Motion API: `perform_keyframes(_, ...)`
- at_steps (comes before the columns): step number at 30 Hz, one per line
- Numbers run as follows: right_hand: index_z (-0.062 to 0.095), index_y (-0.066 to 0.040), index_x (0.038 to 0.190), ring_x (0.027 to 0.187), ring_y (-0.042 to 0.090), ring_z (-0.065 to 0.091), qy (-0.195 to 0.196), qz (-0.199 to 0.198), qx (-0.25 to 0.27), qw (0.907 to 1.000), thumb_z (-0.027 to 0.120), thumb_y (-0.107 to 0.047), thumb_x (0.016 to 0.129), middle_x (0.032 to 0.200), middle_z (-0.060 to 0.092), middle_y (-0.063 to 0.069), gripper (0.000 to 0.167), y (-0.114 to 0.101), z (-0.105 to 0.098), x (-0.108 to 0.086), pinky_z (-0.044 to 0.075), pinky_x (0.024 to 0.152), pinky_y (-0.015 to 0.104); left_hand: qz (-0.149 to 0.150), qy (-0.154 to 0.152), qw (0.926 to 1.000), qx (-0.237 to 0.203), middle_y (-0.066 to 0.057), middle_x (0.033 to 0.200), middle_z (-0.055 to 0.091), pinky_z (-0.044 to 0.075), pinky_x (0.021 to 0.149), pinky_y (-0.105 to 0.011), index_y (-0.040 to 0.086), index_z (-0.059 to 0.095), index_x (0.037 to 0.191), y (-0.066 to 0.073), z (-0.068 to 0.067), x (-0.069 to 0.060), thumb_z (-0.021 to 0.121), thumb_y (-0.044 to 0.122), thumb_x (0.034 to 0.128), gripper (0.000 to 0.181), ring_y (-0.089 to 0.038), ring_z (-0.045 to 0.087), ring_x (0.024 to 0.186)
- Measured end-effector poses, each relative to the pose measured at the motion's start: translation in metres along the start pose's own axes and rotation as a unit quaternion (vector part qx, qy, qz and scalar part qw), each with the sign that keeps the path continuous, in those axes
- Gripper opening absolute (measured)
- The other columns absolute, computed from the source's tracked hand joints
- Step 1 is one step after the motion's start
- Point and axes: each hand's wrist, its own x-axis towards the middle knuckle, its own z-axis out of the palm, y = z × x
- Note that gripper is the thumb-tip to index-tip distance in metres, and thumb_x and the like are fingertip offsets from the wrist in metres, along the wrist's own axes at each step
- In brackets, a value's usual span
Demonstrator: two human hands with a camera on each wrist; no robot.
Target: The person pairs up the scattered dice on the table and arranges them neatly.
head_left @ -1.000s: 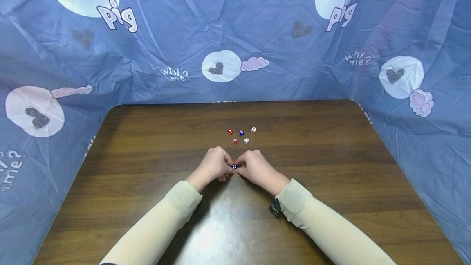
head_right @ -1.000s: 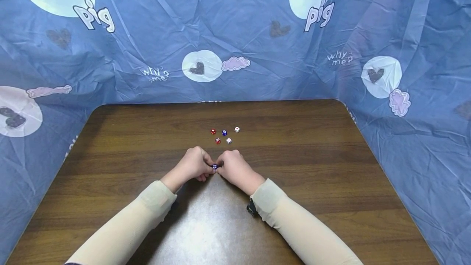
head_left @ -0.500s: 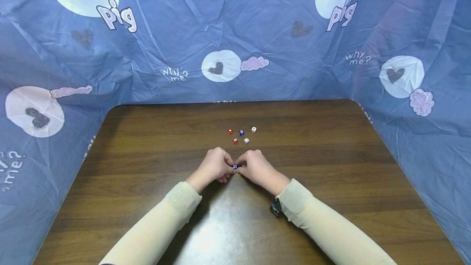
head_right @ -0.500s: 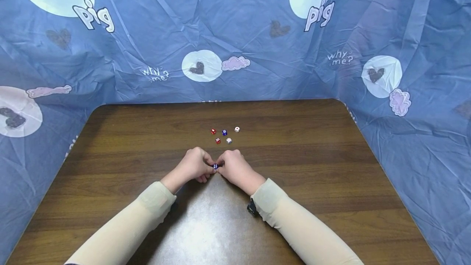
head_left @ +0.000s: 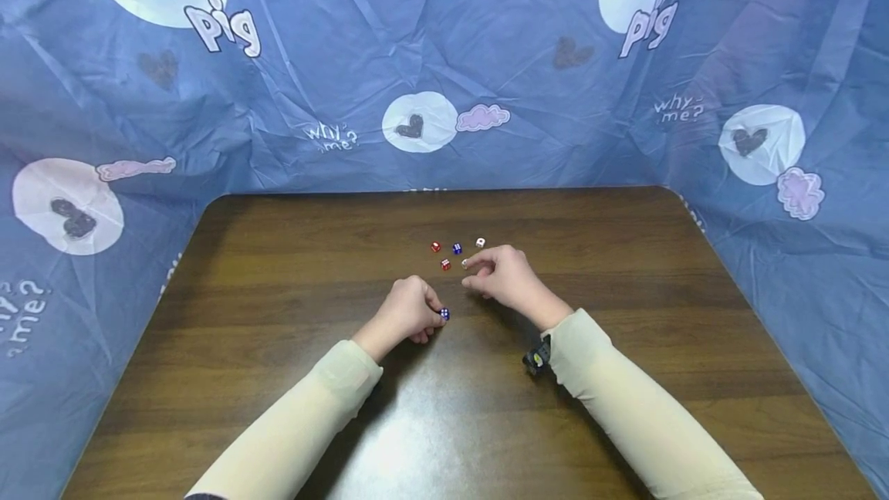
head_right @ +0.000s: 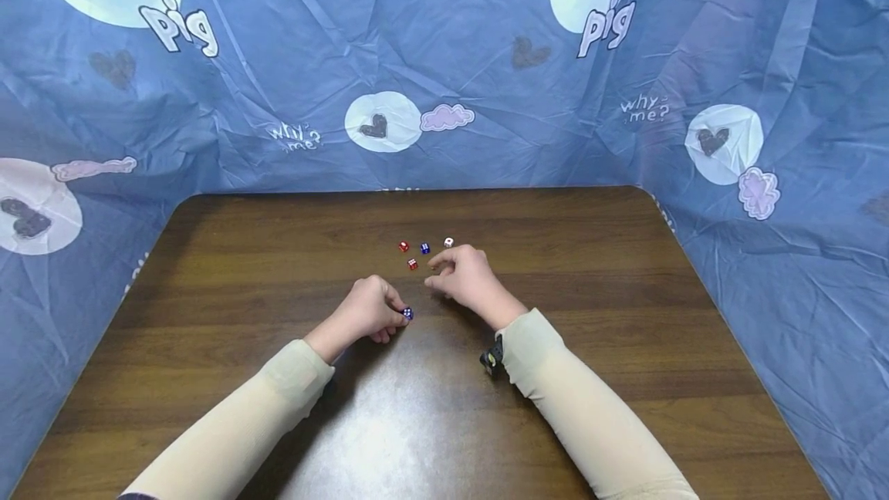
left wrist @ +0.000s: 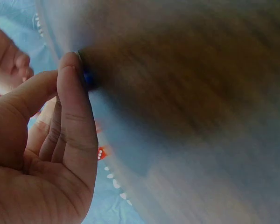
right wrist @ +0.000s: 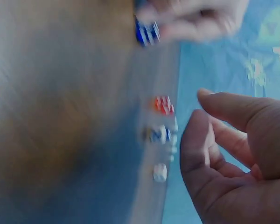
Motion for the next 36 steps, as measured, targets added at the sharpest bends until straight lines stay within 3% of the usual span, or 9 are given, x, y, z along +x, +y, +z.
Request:
perform_keyframes(5, 0.074, -0.001, 0.117, 0.057, 0.021, 0.069, 0.027, 0.001, 0.004, 0.9996, 0.082, -0.015, 0.087, 0.071, 0.070, 0.009, 0.034, 0.005, -0.015, 0.025, 0.057, 0.056, 0.032, 0.005, 0.000, 0.9999, 0.010, -0.011, 0.054, 0.065, 0.055, 0.040, -0.031, 0.001, 0.077, 0.082, 0.001, -0.001, -0.001, 0.081, -0.002, 0.0825, 0.006, -0.020, 0.064, 0.042)
perform_keyframes(14, 0.074, -0.003, 0.119, 0.055, 0.017, 0.065, -0.002, 0.050, 0.018, 0.9986, 0.080, -0.012, 0.089, 0.068, 0.068, 0.008, 0.032, 0.017, -0.008, 0.056, 0.056, 0.054, 0.029, 0.003, -0.004, 1.0000, 0.006, -0.010, 0.053, 0.064, 0.055, 0.040, -0.032, 0.003, 0.076, 0.079, -0.001, 0.000, 0.001, 0.083, -0.001, 0.0821, 0.009, -0.020, 0.064, 0.042)
perform_keyframes(29, 0.077, -0.006, 0.116, 0.047, 0.011, 0.060, -0.033, 0.105, 0.022, 0.9937, 0.083, -0.012, 0.087, 0.065, 0.070, 0.007, 0.030, 0.025, 0.001, 0.076, 0.057, 0.050, 0.028, -0.012, -0.008, 0.9998, 0.011, -0.012, 0.056, 0.066, 0.055, 0.041, -0.032, 0.003, 0.075, 0.077, 0.004, 0.000, -0.001, 0.082, -0.001, 0.0823, 0.010, -0.023, 0.066, 0.045)
perform_keyframes(36, 0.078, -0.008, 0.114, 0.046, 0.010, 0.060, -0.033, 0.111, 0.019, 0.9931, 0.084, -0.011, 0.086, 0.065, 0.069, 0.007, 0.029, 0.025, 0.005, 0.081, 0.056, 0.049, 0.027, -0.003, -0.008, 0.9999, 0.014, -0.011, 0.055, 0.065, 0.055, 0.041, -0.032, 0.003, 0.075, 0.078, 0.004, -0.002, -0.001, 0.082, -0.001, 0.0828, 0.009, -0.022, 0.066, 0.044)
